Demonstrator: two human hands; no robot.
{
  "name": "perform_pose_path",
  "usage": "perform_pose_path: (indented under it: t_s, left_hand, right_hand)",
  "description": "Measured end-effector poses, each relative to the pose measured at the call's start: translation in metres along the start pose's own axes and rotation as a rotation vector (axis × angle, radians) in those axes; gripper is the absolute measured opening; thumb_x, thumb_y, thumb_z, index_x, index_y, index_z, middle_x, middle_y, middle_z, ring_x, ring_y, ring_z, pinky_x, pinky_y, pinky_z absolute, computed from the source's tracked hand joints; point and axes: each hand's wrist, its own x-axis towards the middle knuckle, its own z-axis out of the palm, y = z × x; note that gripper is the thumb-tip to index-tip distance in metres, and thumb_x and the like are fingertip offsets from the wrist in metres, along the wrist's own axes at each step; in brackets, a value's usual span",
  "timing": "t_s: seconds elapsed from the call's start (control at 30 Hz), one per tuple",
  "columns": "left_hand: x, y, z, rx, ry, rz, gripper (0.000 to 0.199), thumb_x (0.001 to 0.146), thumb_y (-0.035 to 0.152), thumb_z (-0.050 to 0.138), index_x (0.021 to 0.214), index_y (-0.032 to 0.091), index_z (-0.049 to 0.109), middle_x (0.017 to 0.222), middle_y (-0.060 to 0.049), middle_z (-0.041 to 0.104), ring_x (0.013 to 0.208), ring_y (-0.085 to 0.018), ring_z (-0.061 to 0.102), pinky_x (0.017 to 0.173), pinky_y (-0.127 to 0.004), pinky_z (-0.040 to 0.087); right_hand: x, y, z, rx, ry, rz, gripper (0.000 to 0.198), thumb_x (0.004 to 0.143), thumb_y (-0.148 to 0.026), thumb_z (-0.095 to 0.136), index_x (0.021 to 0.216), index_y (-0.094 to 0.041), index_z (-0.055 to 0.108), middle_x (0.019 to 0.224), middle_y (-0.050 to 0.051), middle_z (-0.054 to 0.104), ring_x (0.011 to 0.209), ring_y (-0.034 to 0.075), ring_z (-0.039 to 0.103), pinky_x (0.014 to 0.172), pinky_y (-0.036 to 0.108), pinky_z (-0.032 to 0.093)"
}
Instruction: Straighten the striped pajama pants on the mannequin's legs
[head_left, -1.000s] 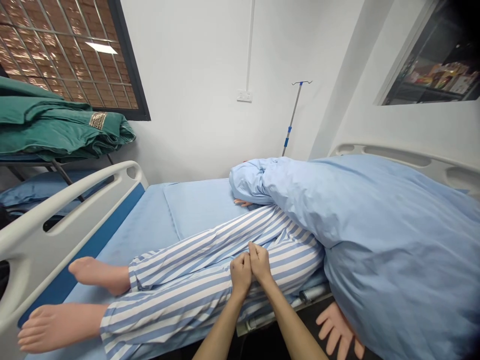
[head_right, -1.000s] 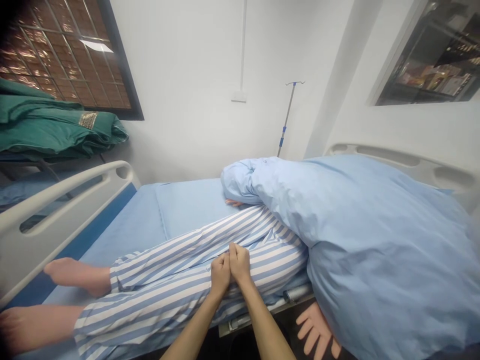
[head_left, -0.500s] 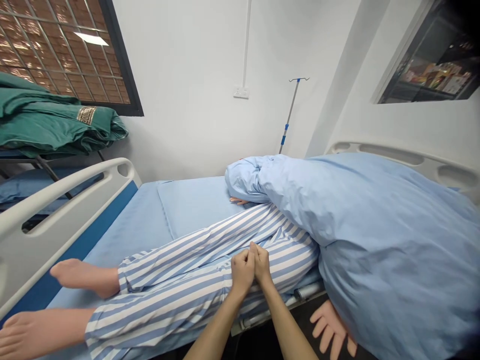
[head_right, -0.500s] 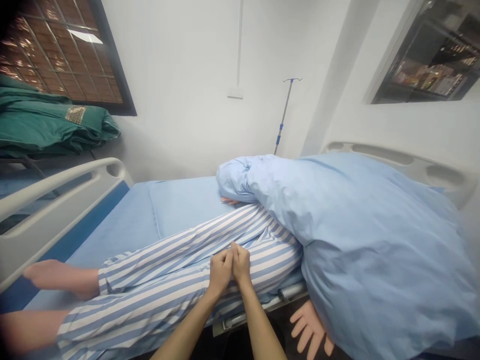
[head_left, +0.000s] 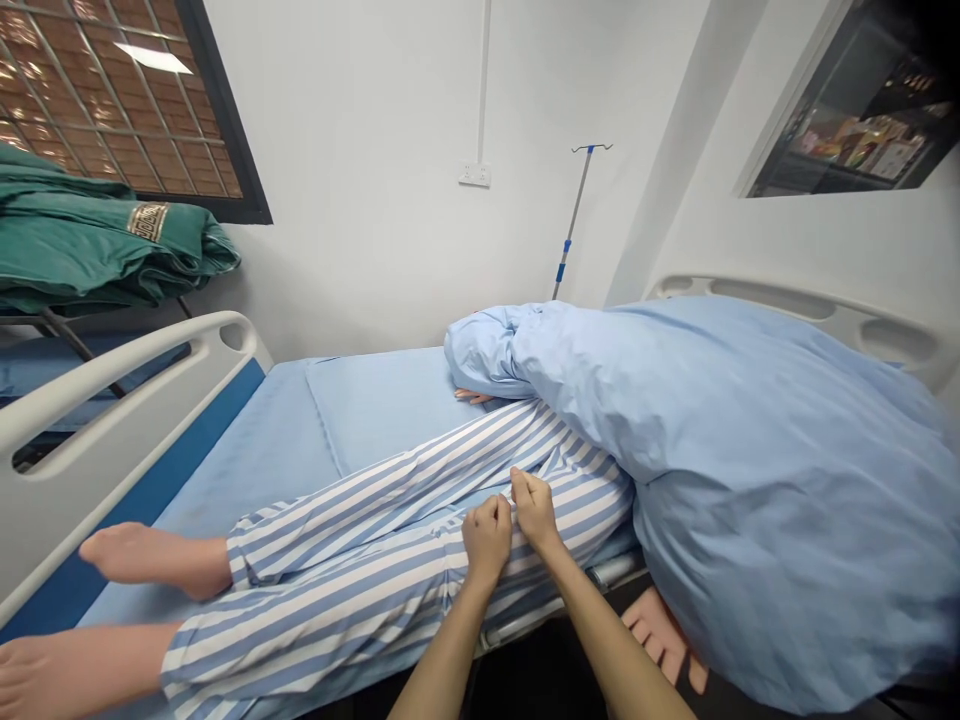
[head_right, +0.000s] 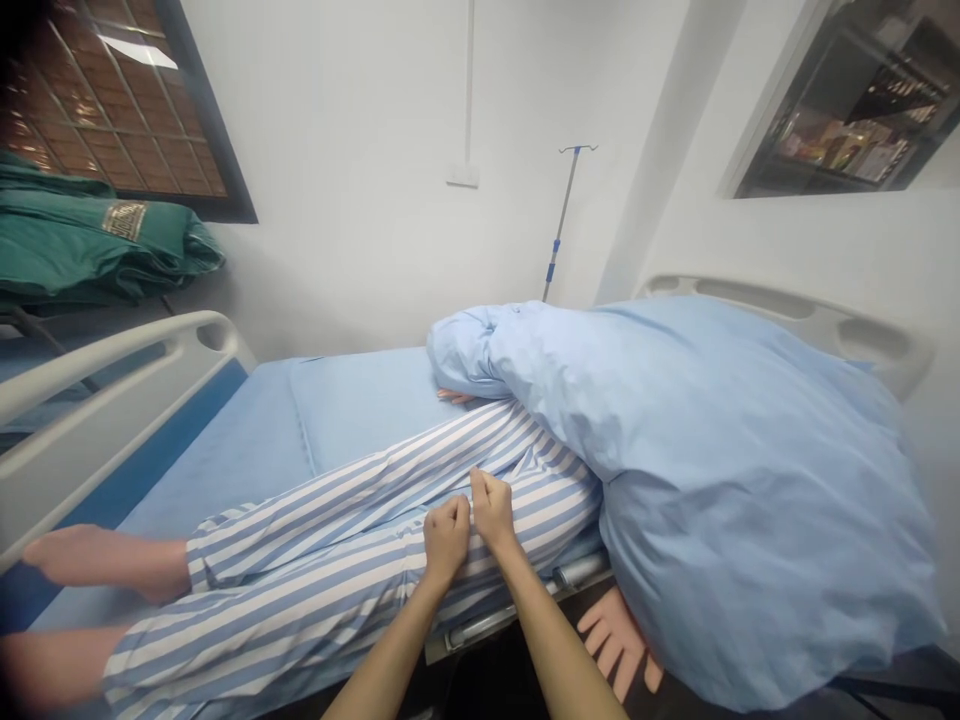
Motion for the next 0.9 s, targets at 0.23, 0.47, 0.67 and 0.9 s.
perform_pose_path:
  t_s: [0.23, 0.47, 0.67, 0.9]
  left_hand:
    - [0.006, 0.003, -0.003, -0.173, -0.021, -0.106, 0.036, 0.075, 0.032, 0.035, 0.042, 0.016, 0.037, 0.041, 0.003, 0.035, 0.045, -0.007, 0.031, 0.048, -0.022, 0.018]
    - [0.012, 0.024, 0.005, -0.381, -0.014, -0.194, 0.036, 0.075, 0.036, 0.033, 0.045, 0.016, 0.036, 0.042, 0.004, 0.033, 0.045, -0.007, 0.029, 0.046, -0.021, 0.021]
    - [0.006, 0.014, 0.011, -0.275, -0.043, -0.12, 0.036, 0.076, 0.033, 0.033, 0.046, 0.016, 0.041, 0.044, 0.002, 0.042, 0.046, -0.008, 0.034, 0.049, -0.021, 0.022]
    - [0.005, 0.01, 0.011, -0.274, -0.048, -0.098, 0.036, 0.076, 0.032, 0.033, 0.043, 0.016, 0.034, 0.042, 0.004, 0.034, 0.045, -0.007, 0.032, 0.048, -0.021, 0.021]
  right_hand:
    - [-0.01, 0.009, 0.003, -0.158, 0.058, -0.058, 0.037, 0.08, -0.033, 0.032, 0.047, -0.016, 0.035, 0.042, -0.005, 0.031, 0.043, 0.007, 0.029, 0.045, 0.021, 0.023]
    - [-0.008, 0.012, 0.002, -0.102, 0.081, -0.025, 0.036, 0.079, -0.034, 0.032, 0.049, -0.015, 0.04, 0.044, -0.003, 0.039, 0.044, 0.008, 0.034, 0.046, 0.021, 0.024]
    - [-0.006, 0.01, 0.002, -0.045, 0.073, 0.015, 0.038, 0.078, -0.037, 0.034, 0.047, -0.016, 0.034, 0.043, -0.004, 0.034, 0.044, 0.007, 0.031, 0.044, 0.02, 0.023]
    - [0.004, 0.005, -0.006, -0.053, -0.005, -0.039, 0.037, 0.079, -0.035, 0.035, 0.047, -0.016, 0.032, 0.044, -0.005, 0.03, 0.045, 0.007, 0.029, 0.045, 0.02, 0.024]
